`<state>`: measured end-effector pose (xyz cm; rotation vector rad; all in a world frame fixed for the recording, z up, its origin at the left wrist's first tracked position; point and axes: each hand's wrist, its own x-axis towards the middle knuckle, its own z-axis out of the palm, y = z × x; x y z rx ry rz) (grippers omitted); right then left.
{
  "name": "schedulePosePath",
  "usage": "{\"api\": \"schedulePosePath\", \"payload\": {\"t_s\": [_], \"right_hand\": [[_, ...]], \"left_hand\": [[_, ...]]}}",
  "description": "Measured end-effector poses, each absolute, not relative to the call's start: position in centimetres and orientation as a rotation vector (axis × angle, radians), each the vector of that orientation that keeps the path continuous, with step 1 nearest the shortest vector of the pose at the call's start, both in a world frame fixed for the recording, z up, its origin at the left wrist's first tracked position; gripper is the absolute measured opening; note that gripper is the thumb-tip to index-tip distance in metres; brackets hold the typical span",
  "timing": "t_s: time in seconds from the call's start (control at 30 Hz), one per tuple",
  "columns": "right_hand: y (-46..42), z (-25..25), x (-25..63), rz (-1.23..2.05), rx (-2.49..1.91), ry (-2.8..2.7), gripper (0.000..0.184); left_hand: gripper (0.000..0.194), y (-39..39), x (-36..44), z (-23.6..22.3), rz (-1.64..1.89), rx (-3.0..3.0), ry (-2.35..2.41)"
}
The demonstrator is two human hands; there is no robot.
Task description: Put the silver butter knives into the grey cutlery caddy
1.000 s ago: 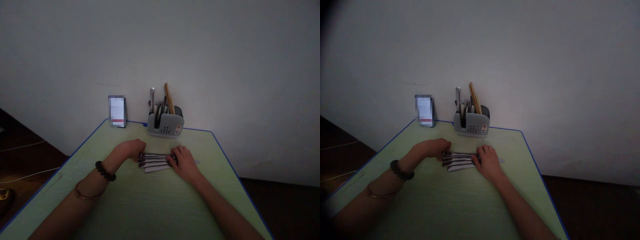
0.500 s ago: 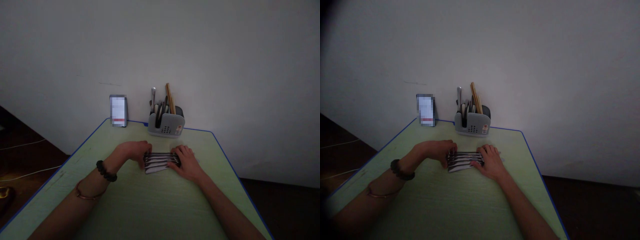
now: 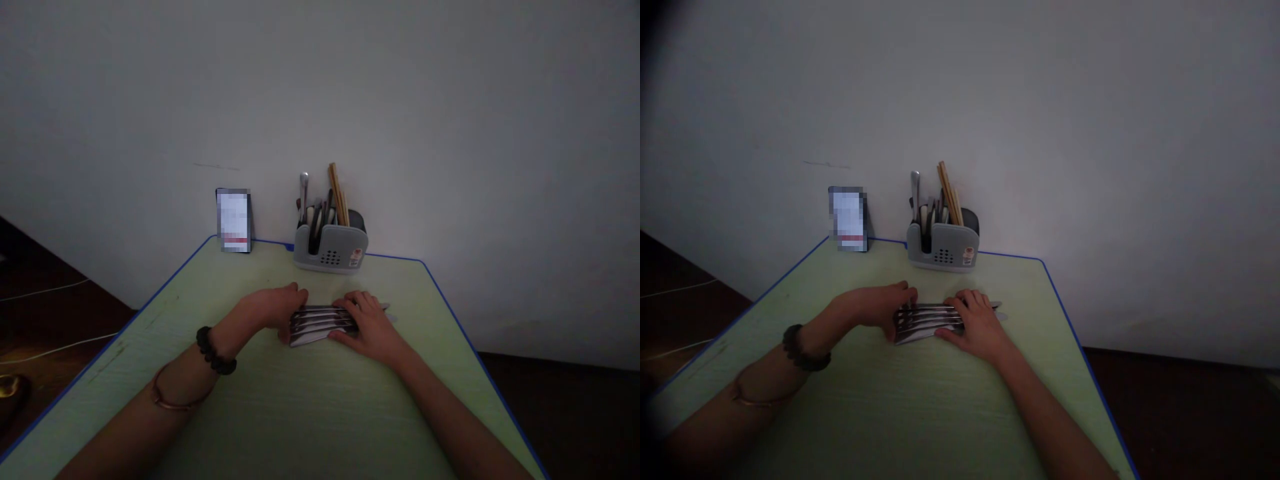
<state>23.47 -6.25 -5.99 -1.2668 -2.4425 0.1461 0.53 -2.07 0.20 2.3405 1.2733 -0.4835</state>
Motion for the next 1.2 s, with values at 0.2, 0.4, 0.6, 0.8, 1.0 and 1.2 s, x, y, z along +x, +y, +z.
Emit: {"api": "schedulePosePath", "payload": {"t_s": [0.2, 0.4, 0.6, 0.8, 1.0, 1.2], "right_hand": [[-6.4, -5.7, 23.4, 0.174, -1.241, -2.471, 0.045], [-6.6, -5.9, 23.3, 0.143, -1.246, -2.459, 0.038], [-6.4, -6.0, 23.1, 0.087, -1.237, -2.458, 0.035], [-6.3, -6.0, 23.1, 0.009, -1.223, -2.485, 0.034], [-6.3, -6.1, 22.9, -0.144, -1.215, -2.551, 0.034], [-6.4, -6.1, 22.8, -0.221, -1.218, -2.573, 0.032]], "left_hand": [[0.053, -2.1, 0.8, 0.1, -0.494, 2.373, 1.273], [0.04, -1.8, 0.3, 0.4, -0.522, 2.393, 1.277], [0.045, -2.1, 0.1, 0.4, -0.565, 2.422, 1.294], [0.036, -2.0, 0.3, 0.9, -0.565, 2.427, 1.286], [0.029, -1.7, 0.3, 1.1, -0.503, 2.44, 1.301], [0.023, -1.3, 0.2, 0.6, -0.417, 2.419, 1.261]]}}
